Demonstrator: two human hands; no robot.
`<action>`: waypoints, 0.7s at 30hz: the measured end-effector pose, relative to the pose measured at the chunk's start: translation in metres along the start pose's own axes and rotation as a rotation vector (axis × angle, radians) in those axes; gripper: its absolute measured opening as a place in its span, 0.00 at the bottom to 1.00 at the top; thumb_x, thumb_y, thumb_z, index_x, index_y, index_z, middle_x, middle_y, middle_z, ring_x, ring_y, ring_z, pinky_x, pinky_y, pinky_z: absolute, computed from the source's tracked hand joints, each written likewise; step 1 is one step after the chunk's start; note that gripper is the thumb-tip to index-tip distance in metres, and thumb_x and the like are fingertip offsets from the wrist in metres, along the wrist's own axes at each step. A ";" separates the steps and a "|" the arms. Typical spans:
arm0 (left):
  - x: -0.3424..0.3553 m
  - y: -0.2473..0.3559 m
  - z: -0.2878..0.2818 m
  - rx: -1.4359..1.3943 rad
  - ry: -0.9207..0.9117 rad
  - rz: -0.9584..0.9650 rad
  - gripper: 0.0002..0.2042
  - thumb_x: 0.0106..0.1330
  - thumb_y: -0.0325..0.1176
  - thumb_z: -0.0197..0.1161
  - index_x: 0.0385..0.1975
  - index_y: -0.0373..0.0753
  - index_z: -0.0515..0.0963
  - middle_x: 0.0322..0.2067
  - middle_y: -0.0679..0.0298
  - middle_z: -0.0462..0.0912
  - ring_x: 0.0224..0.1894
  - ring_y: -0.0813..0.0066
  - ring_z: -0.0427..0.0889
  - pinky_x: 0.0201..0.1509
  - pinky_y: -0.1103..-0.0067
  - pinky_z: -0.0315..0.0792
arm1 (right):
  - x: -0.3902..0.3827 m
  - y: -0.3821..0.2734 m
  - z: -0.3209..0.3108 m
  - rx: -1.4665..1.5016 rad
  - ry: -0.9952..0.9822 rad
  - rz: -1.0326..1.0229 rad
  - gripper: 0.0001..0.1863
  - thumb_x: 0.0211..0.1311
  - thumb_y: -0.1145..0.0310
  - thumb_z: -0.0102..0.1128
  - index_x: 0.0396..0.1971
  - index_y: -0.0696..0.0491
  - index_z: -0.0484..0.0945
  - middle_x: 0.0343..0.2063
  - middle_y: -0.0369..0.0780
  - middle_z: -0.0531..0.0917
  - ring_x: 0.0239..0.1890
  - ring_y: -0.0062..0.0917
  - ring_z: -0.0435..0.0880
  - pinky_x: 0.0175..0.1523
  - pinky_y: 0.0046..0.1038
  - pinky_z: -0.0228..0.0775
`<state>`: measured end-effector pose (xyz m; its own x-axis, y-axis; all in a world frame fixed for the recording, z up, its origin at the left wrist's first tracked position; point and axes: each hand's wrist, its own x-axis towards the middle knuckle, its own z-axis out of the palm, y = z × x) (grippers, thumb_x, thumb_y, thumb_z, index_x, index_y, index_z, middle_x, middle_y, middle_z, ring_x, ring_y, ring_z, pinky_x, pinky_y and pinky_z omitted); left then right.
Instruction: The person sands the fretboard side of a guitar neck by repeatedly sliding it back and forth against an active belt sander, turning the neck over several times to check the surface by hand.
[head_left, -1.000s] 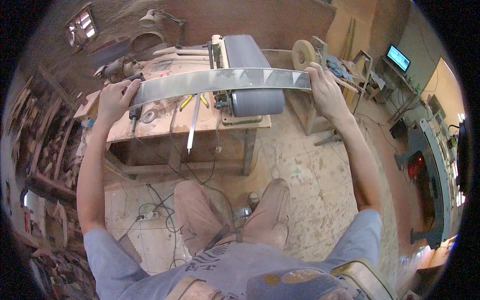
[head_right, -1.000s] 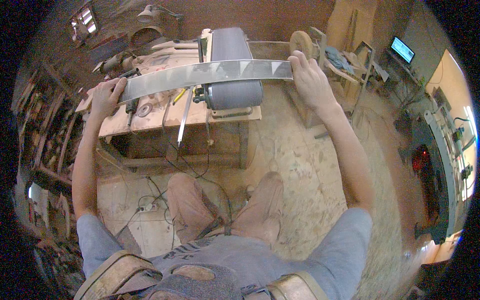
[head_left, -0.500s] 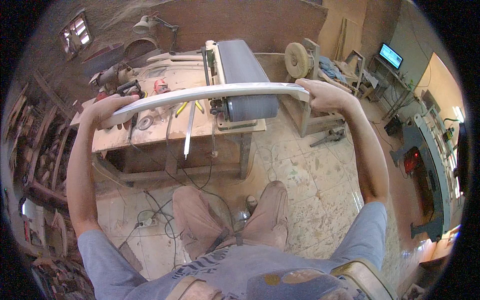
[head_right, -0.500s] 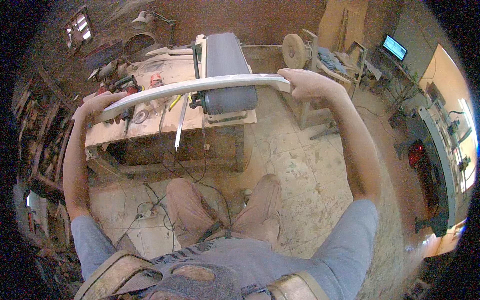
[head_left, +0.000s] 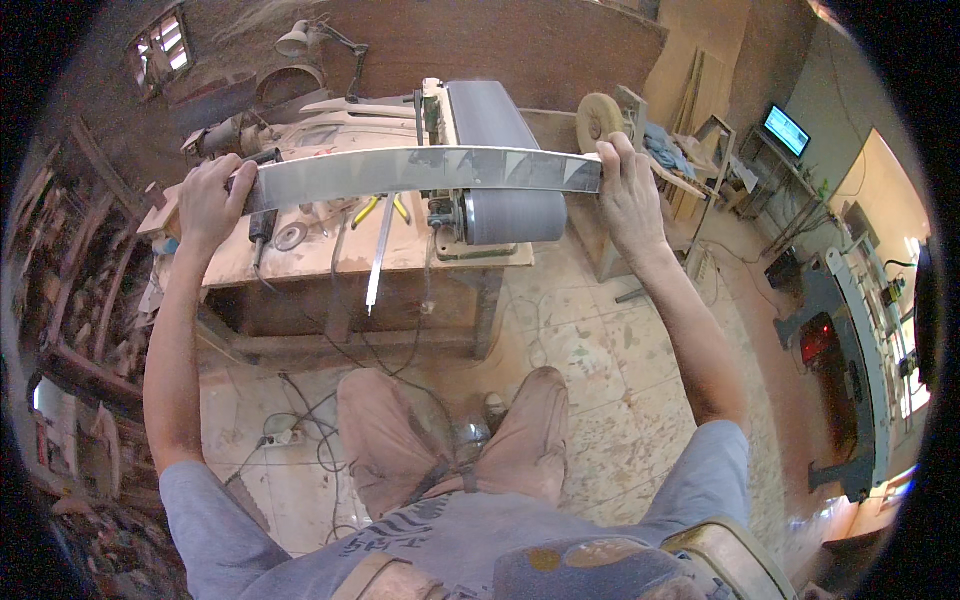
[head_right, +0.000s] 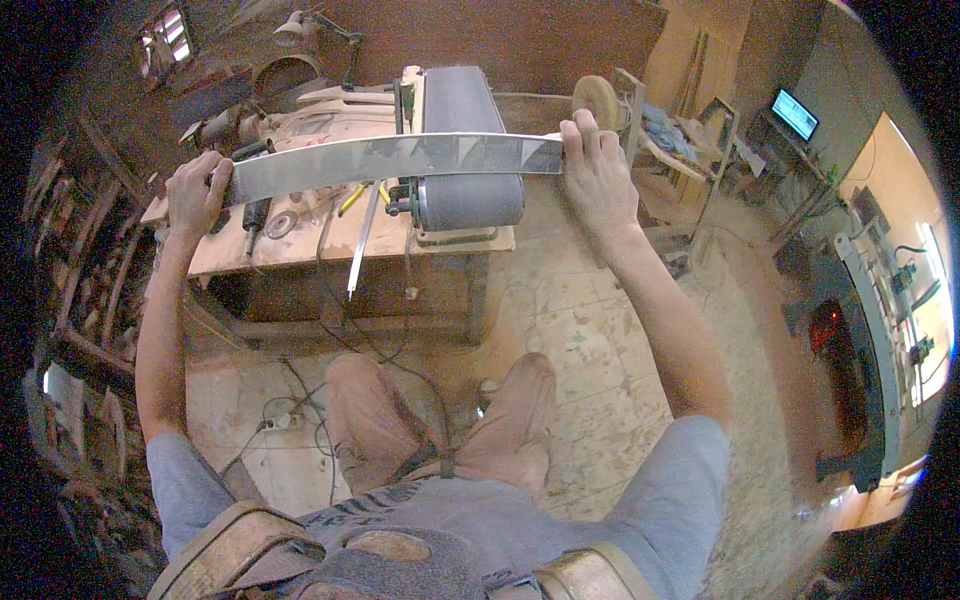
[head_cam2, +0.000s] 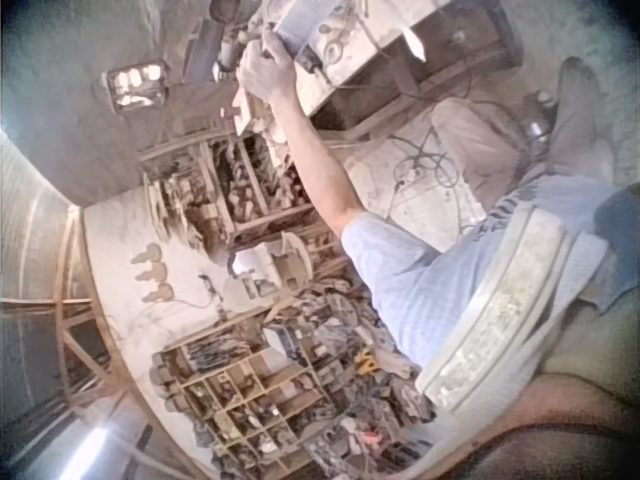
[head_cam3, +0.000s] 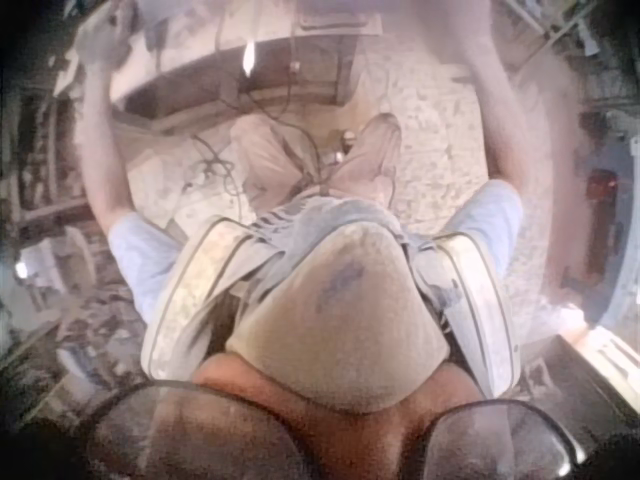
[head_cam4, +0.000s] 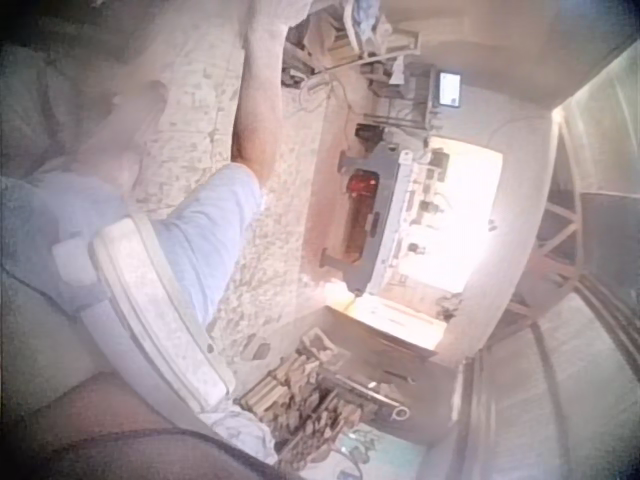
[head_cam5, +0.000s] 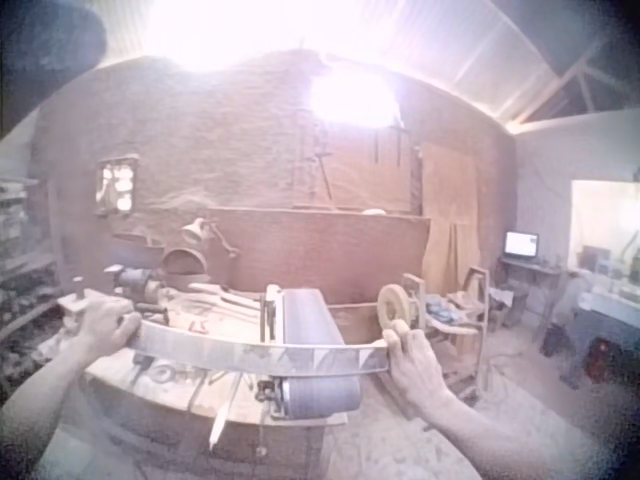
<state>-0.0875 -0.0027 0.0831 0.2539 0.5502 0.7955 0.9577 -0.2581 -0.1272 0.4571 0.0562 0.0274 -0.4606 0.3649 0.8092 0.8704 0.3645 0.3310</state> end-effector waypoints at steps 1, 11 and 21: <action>-0.001 -0.001 -0.001 0.007 0.012 0.001 0.28 0.75 0.55 0.51 0.28 0.33 0.80 0.23 0.49 0.82 0.29 0.47 0.81 0.35 0.60 0.69 | 0.001 -0.001 -0.001 -0.001 0.003 -0.005 0.20 0.63 0.75 0.54 0.55 0.55 0.64 0.54 0.45 0.69 0.41 0.43 0.77 0.50 0.40 0.76; 0.005 -0.019 -0.024 -0.314 -0.792 -0.505 0.31 0.74 0.60 0.54 0.28 0.32 0.85 0.20 0.61 0.81 0.23 0.70 0.77 0.33 0.71 0.69 | 0.041 0.008 -0.054 0.420 -0.838 -0.005 0.26 0.55 0.81 0.52 0.57 0.58 0.65 0.48 0.53 0.77 0.56 0.48 0.78 0.57 0.45 0.71; 0.013 -0.033 -0.020 -0.615 -0.923 -0.739 0.26 0.70 0.57 0.60 0.31 0.34 0.84 0.21 0.62 0.83 0.20 0.75 0.82 0.21 0.77 0.71 | 0.051 0.012 -0.060 0.541 -0.934 0.000 0.28 0.51 0.82 0.49 0.57 0.55 0.68 0.46 0.53 0.80 0.56 0.48 0.78 0.58 0.44 0.70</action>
<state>-0.1185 -0.0026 0.1092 -0.0638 0.9850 -0.1603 0.7545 0.1527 0.6382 0.4548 0.0282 0.1015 -0.6108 0.7906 0.0433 0.7833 0.6114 -0.1121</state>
